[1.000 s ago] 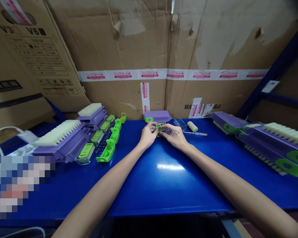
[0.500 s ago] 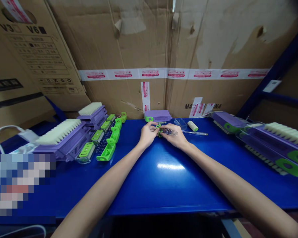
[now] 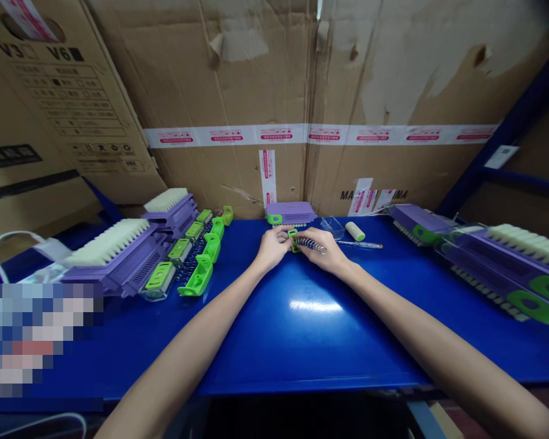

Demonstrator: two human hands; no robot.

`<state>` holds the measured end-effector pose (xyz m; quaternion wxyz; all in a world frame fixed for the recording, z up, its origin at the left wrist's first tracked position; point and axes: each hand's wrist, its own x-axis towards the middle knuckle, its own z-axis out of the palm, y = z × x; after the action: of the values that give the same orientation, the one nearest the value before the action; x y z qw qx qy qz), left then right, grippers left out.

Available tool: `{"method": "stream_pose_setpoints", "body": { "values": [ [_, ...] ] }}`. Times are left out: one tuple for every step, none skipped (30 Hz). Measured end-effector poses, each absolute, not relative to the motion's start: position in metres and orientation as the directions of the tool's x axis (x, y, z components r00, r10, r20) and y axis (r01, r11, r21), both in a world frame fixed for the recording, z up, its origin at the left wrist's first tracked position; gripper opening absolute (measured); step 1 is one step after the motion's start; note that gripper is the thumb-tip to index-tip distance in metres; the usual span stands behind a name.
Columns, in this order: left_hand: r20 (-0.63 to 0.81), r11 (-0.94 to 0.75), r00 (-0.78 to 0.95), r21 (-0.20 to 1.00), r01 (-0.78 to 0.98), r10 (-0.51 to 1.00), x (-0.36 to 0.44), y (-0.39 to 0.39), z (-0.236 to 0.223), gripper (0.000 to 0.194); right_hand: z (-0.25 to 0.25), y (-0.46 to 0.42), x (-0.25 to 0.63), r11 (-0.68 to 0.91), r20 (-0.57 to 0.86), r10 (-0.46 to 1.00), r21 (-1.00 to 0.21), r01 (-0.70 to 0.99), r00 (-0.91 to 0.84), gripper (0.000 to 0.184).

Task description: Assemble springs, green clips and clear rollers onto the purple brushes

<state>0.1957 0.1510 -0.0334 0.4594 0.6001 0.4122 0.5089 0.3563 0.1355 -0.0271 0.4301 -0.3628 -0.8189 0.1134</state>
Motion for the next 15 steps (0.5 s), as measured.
{"method": "stream_pose_setpoints", "body": {
  "values": [
    [0.221, -0.225, 0.133, 0.974, 0.019, 0.966, 0.1962, 0.1506, -0.0333, 0.027, -0.0266, 0.1354, 0.3567, 0.71, 0.619, 0.693, -0.493, 0.503, -0.371, 0.019],
    [0.215, -0.218, 0.124, 0.976, 0.012, 0.969, 0.1967, 0.1502, -0.0331, 0.025, -0.0264, 0.1354, 0.3567, 0.702, 0.614, 0.699, -0.494, 0.512, -0.367, 0.019],
    [0.213, -0.215, 0.117, 0.977, 0.007, 0.97, 0.1971, 0.1499, -0.0329, 0.023, -0.0265, 0.1354, 0.3566, 0.69, 0.607, 0.71, -0.5, 0.524, -0.357, 0.018],
    [0.212, -0.213, 0.114, 0.977, 0.003, 0.971, 0.1972, 0.1496, -0.0326, 0.022, -0.0267, 0.1355, 0.3564, 0.675, 0.6, 0.723, -0.508, 0.536, -0.342, 0.018],
    [0.21, -0.212, 0.117, 0.977, 0.003, 0.971, 0.197, 0.1494, -0.0323, 0.021, -0.0271, 0.1356, 0.3562, 0.661, 0.595, 0.734, -0.516, 0.545, -0.327, 0.018],
    [0.21, -0.212, 0.126, 0.977, 0.007, 0.97, 0.1967, 0.1494, -0.032, 0.021, -0.0275, 0.1358, 0.3561, 0.652, 0.593, 0.741, -0.522, 0.55, -0.315, 0.018],
    [0.213, -0.217, 0.139, 0.976, 0.016, 0.967, 0.1961, 0.1495, -0.0317, 0.021, -0.0279, 0.1361, 0.3562, 0.65, 0.597, 0.742, -0.525, 0.55, -0.306, 0.018],
    [0.221, -0.227, 0.154, 0.973, 0.027, 0.963, 0.1953, 0.1497, -0.0315, 0.022, -0.0283, 0.1364, 0.3564, 0.654, 0.604, 0.737, -0.524, 0.545, -0.304, 0.019],
    [0.232, -0.241, 0.169, 0.97, 0.036, 0.958, 0.1945, 0.15, -0.0313, 0.024, -0.0285, 0.1366, 0.3567, 0.663, 0.611, 0.73, -0.523, 0.535, -0.308, 0.019],
    [0.244, -0.254, 0.18, 0.966, 0.04, 0.953, 0.1939, 0.1503, -0.0313, 0.026, -0.0285, 0.1367, 0.357, 0.673, 0.615, 0.722, -0.522, 0.524, -0.316, 0.019],
    [0.251, -0.262, 0.186, 0.964, 0.036, 0.95, 0.1934, 0.1507, -0.0315, 0.028, -0.0284, 0.1367, 0.3573, 0.68, 0.615, 0.718, -0.523, 0.514, -0.324, 0.019],
    [0.252, -0.261, 0.186, 0.965, 0.027, 0.95, 0.1931, 0.1511, -0.0318, 0.029, -0.0282, 0.1366, 0.3574, 0.682, 0.612, 0.718, -0.525, 0.509, -0.331, 0.019],
    [0.244, -0.251, 0.182, 0.968, 0.014, 0.952, 0.1931, 0.1513, -0.0323, 0.03, -0.0278, 0.1363, 0.3573, 0.68, 0.605, 0.722, -0.529, 0.508, -0.335, 0.018],
    [0.233, -0.237, 0.173, 0.972, 0.001, 0.957, 0.1934, 0.1515, -0.0328, 0.031, -0.0273, 0.136, 0.357, 0.674, 0.599, 0.727, -0.531, 0.513, -0.336, 0.018],
    [0.222, -0.224, 0.158, 0.975, -0.009, 0.962, 0.194, 0.1516, -0.0333, 0.031, -0.0267, 0.1356, 0.3565, 0.668, 0.593, 0.732, -0.53, 0.523, -0.334, 0.017]
  ]
}}
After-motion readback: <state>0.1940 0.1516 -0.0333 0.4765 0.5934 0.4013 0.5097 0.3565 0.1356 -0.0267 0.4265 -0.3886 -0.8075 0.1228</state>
